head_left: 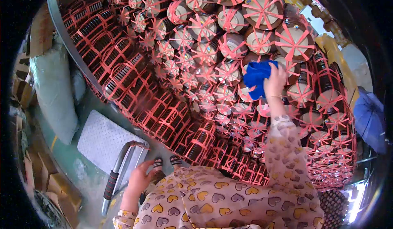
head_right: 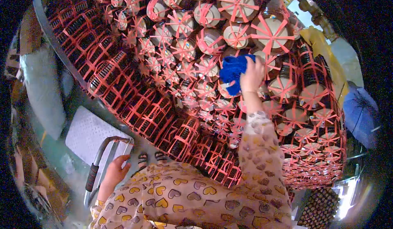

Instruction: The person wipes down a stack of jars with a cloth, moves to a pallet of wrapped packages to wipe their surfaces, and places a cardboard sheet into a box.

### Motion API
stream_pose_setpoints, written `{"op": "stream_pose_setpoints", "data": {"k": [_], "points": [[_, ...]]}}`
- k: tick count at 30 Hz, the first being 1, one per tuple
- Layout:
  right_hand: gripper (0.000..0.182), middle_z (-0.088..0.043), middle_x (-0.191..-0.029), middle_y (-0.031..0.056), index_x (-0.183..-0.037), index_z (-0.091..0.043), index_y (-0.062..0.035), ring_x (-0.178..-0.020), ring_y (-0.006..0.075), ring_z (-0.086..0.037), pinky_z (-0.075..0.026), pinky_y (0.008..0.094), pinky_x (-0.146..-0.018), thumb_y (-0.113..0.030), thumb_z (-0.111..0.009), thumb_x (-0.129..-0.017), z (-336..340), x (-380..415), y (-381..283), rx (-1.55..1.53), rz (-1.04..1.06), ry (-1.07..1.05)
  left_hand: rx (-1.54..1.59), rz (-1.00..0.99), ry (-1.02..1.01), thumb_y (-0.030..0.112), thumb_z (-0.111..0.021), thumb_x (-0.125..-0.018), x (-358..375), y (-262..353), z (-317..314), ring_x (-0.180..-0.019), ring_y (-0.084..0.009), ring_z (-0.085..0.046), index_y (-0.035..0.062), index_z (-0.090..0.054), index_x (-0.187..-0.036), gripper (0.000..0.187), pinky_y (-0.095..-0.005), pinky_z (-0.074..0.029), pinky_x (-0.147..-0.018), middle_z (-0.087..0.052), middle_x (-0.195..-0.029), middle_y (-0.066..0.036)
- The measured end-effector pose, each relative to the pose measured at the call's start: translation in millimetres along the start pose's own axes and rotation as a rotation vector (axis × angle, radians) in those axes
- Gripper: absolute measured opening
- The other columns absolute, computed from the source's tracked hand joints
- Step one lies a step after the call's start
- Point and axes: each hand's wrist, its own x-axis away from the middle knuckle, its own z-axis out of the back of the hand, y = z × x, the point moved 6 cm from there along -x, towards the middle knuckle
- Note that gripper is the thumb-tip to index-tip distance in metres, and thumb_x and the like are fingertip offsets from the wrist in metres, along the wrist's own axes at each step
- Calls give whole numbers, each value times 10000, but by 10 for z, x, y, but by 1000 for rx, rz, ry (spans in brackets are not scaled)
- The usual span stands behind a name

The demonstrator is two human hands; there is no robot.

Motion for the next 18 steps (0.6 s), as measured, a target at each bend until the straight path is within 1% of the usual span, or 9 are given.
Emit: {"op": "stream_pose_setpoints", "data": {"k": [2,4,6,8,10,11,14,16,18], "points": [[685,-412,-1227,178,-1213,-439,-169,-1123,380,-391,-328,467,-944,-16,-671,-588,-558,82,-137,71,-107,-123,-18,61,-29,129,-602,-780,2,-13,-90,-929,-351,-566,46,-555,-1085,319,-392,-465,-773,-591,-1031,-168],[725,-402,-1240,186,-1247,-401,-182,-1130,386,-386,-316,480,-946,-49,-693,-597,-648,70,-318,35,-192,-142,0,-33,-20,166,-598,-789,5,40,-111,-924,-349,-569,64,-554,-1095,325,-397,-465,-772,-593,-1028,-168],[601,-417,-1226,149,-1184,-481,-166,-1117,345,-403,-342,455,-904,-77,-660,-617,-691,4,-348,80,-137,-28,0,30,-26,175,-592,-795,24,-10,-143,-922,-350,-569,69,-550,-1101,327,-400,-465,-774,-593,-1025,-168],[370,-473,-1181,97,-1080,-556,-155,-1103,297,-426,-361,420,-854,-136,-591,-713,-775,-27,-431,146,125,-100,18,63,-41,185,-587,-800,-8,-9,-238,-921,-352,-569,73,-546,-1108,329,-402,-464,-777,-593,-1023,-168],[271,-511,-1134,91,-1006,-583,-123,-1057,262,-457,-379,400,-813,-139,-566,-736,-905,-76,-536,102,307,-100,-41,66,-121,186,-583,-804,-15,9,-326,-918,-352,-571,69,-548,-1100,320,-401,-464,-778,-592,-1025,-169],[184,-540,-1064,75,-918,-599,-108,-1001,236,-478,-380,387,-756,-175,-483,-792,-957,-112,-619,170,360,-154,-31,104,-151,171,-588,-799,-54,56,-345,-924,-350,-569,66,-560,-1076,297,-398,-462,-785,-592,-1027,-164],[143,-532,-966,57,-824,-609,-113,-962,213,-466,-361,362,-766,-183,-492,-779,-1246,-68,-782,290,451,-334,34,18,-77,171,-587,-800,-165,102,-370,-939,-347,-563,69,-567,-1065,285,-395,-460,-793,-591,-1034,-160],[133,-526,-938,49,-795,-611,-121,-948,205,-458,-355,354,-768,-183,-498,-762,-1353,8,-840,319,497,-340,49,43,-52,164,-587,-798,-132,58,-353,-950,-345,-559,65,-566,-1068,288,-390,-458,-797,-589,-1040,-159],[136,-522,-922,46,-798,-613,-124,-940,206,-458,-354,355,-769,-181,-501,-747,-1460,147,-862,307,699,-236,81,76,-24,157,-588,-797,-40,-62,-378,-960,-343,-555,61,-565,-1071,292,-385,-457,-801,-587,-1047,-158]]}}
